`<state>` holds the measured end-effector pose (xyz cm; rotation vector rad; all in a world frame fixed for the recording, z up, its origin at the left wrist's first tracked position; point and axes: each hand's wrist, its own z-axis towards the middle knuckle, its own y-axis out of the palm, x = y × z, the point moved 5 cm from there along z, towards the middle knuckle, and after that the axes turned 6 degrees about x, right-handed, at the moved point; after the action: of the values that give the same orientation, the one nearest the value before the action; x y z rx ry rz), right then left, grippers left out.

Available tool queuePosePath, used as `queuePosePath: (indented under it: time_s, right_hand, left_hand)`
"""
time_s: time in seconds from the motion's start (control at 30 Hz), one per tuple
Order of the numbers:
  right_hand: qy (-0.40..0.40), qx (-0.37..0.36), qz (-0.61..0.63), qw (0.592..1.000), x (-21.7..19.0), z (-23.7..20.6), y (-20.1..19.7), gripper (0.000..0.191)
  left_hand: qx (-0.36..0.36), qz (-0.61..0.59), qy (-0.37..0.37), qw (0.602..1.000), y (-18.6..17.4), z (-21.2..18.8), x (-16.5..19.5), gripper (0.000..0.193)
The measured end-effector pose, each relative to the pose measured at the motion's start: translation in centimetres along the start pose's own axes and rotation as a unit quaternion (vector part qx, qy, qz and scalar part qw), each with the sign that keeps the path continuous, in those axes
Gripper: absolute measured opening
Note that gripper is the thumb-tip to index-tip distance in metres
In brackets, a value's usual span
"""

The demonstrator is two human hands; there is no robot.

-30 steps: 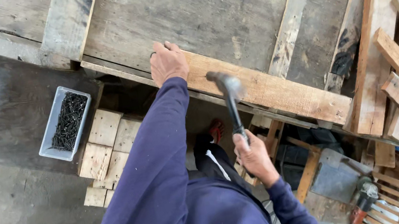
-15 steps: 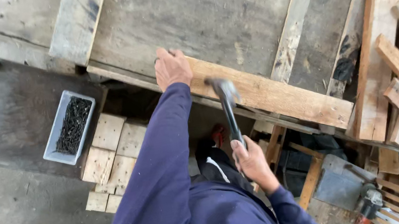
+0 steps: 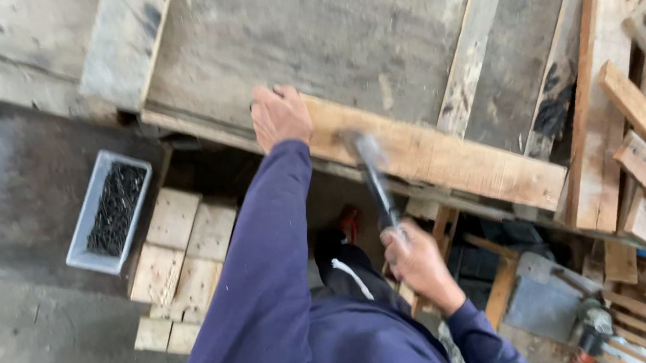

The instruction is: The person repeatedly picks up wooden planks and smaller blocks, aligns them on a workbench, and hammers nails into the wood using a claw hammer. The person moves finished pieces aside and continues the process with new pieces.

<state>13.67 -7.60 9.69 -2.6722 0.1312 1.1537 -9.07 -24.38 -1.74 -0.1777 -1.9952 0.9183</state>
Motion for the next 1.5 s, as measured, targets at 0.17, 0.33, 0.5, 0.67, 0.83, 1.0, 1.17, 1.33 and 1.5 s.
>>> queuePosePath:
  time_s: [0.17, 0.33, 0.5, 0.67, 0.83, 1.0, 1.17, 1.33, 1.5]
  right_hand:
    - [-0.051, 0.059, -0.025, 0.997, 4.1, 0.7, -2.4, 0.042]
    - [-0.183, 0.010, 0.109, 0.977, 2.9, 2.5, -2.1, 0.045]
    - [0.011, -0.008, -0.044, 0.999, 4.9, 6.4, -2.8, 0.041]
    - [0.018, -0.053, -0.078, 0.995, 4.2, 7.0, -4.9, 0.040]
    - [0.002, -0.119, -0.051, 0.992, 2.6, 8.6, -6.0, 0.041]
    - [0.044, -0.150, -0.178, 0.972, 1.4, 11.9, -7.8, 0.039]
    - [0.026, -0.166, -0.251, 0.953, -0.3, 12.9, -9.3, 0.040]
    - [-0.042, -0.188, -0.223, 0.956, -1.9, 12.5, -10.2, 0.052]
    - [0.010, -0.173, -0.280, 0.944, -1.8, 13.4, -10.2, 0.056]
  left_hand:
    - [-0.011, 0.009, 0.014, 1.000, 0.5, -0.3, -0.4, 0.039]
    - [-0.002, -0.139, 0.000, 0.990, 0.8, 2.3, -1.6, 0.040]
    - [-0.235, -0.581, -0.263, 0.733, -0.3, 4.1, -4.0, 0.035]
    - [-0.297, -0.636, -0.274, 0.657, -3.5, 0.7, -3.2, 0.027]
    - [-0.270, -0.692, -0.238, 0.626, -4.0, -2.0, -1.6, 0.018]
    - [-0.248, -0.730, -0.204, 0.604, -2.5, -3.0, -1.8, 0.008]
    - [-0.219, -0.718, -0.221, 0.622, -1.1, -4.1, -3.0, 0.012]
    - [-0.188, -0.714, -0.189, 0.647, -1.3, -4.9, -3.5, 0.022]
    - [-0.084, -0.619, -0.131, 0.770, -0.6, -4.5, -3.2, 0.023]
